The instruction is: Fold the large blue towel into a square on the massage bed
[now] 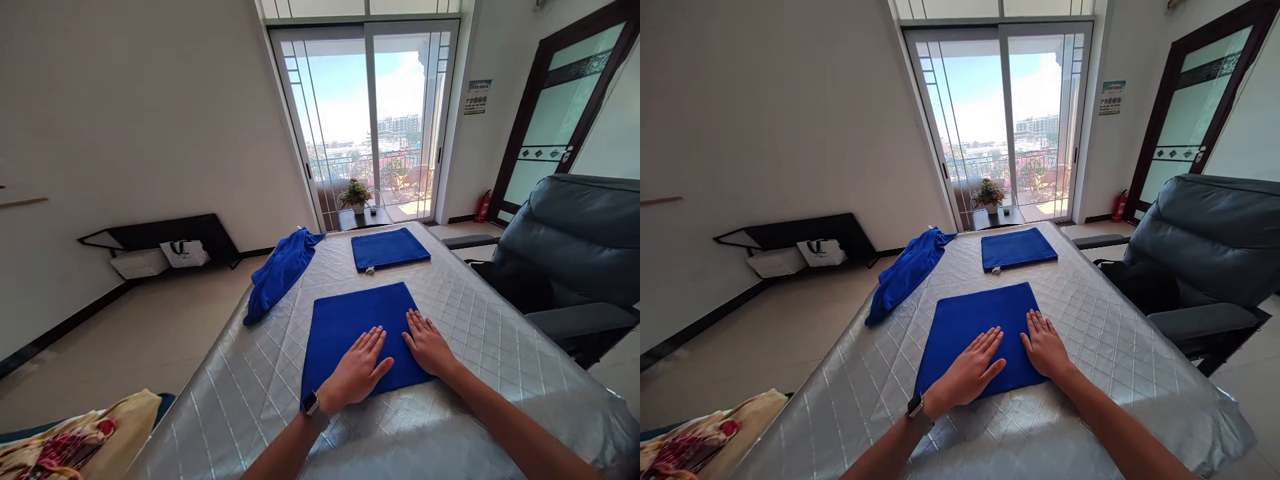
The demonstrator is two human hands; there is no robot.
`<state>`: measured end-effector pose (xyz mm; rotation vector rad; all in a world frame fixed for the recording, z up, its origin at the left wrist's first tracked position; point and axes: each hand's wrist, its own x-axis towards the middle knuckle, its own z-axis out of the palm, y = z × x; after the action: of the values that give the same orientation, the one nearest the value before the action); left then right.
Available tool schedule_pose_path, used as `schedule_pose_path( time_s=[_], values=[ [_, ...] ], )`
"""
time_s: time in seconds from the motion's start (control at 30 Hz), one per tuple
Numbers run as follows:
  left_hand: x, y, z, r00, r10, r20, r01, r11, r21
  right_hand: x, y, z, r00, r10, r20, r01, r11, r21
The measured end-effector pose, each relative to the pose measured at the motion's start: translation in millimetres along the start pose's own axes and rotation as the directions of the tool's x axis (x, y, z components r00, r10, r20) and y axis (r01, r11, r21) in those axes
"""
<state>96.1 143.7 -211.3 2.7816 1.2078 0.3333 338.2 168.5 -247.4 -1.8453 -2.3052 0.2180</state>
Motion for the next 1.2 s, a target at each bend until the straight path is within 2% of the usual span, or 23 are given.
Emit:
schedule_pose_path(
  time_s=[0.07, 0.13, 0.2, 0.27, 0.33, 0.43, 0.57, 0.67, 0.77, 0.93, 1.13, 1.2],
  values=[
    [25.2, 21.9, 6.6, 1.000, 0.028, 0.005, -0.028, 1.000, -0.004, -0.3, 0.8, 0.9, 1.000, -0.005, -0.001, 0.005, 1.000, -0.014],
    [49.7, 34.0, 15.5, 0.998, -0.056, -0.008, 0.056, 0.998, 0.014, -0.6, 1.2, 1.3, 1.000, -0.011, 0.002, 0.011, 1.000, -0.024],
    [65.9, 35.7, 23.4, 0.988, -0.152, -0.014, 0.153, 0.987, 0.041, -0.9, 1.0, 0.5, 1.000, -0.010, 0.010, 0.010, 1.000, -0.023],
    [67.5, 28.0, 27.2, 0.978, -0.208, -0.014, 0.209, 0.976, 0.063, -1.1, 0.2, -1.4, 1.000, -0.002, 0.017, 0.002, 1.000, -0.008],
    [52.9, 12.2, 26.1, 0.966, -0.260, 0.003, 0.259, 0.963, 0.075, -1.1, -0.7, -3.5, 1.000, 0.009, 0.021, -0.009, 1.000, 0.013],
    [7.7, -23.0, 20.4, 0.919, -0.393, 0.023, 0.389, 0.916, 0.101, -0.8, -1.0, -4.7, 1.000, 0.013, 0.028, -0.014, 0.999, 0.031],
    [-60.0, -68.7, 19.9, 0.839, -0.541, -0.050, 0.542, 0.827, 0.147, -0.1, 0.9, -1.5, 1.000, 0.003, 0.018, -0.004, 0.999, 0.035],
    [-89.0, -83.4, 25.1, 0.816, -0.569, -0.103, 0.579, 0.804, 0.137, 0.0, 2.3, 1.1, 1.000, -0.001, 0.009, 0.001, 0.999, 0.032],
    [-95.4, -82.8, 28.4, 0.806, -0.579, -0.120, 0.591, 0.798, 0.117, -0.4, 2.1, 0.6, 1.000, -0.004, 0.012, 0.004, 1.000, 0.019],
    [-89.9, -73.2, 23.4, 0.795, -0.594, -0.123, 0.606, 0.788, 0.106, -6.4, -0.4, -5.3, 1.000, -0.001, -0.007, 0.001, 1.000, 0.004],
    [-91.7, -71.6, 11.9, 0.805, -0.585, -0.096, 0.593, 0.797, 0.115, -36.7, 1.1, -4.3, 0.997, -0.055, -0.057, 0.056, 0.998, 0.011],
    [-88.7, -71.7, 6.6, 0.794, -0.603, -0.073, 0.608, 0.784, 0.127, -46.2, 1.9, -1.9, 0.998, -0.053, -0.041, 0.054, 0.998, 0.026]
  ],
)
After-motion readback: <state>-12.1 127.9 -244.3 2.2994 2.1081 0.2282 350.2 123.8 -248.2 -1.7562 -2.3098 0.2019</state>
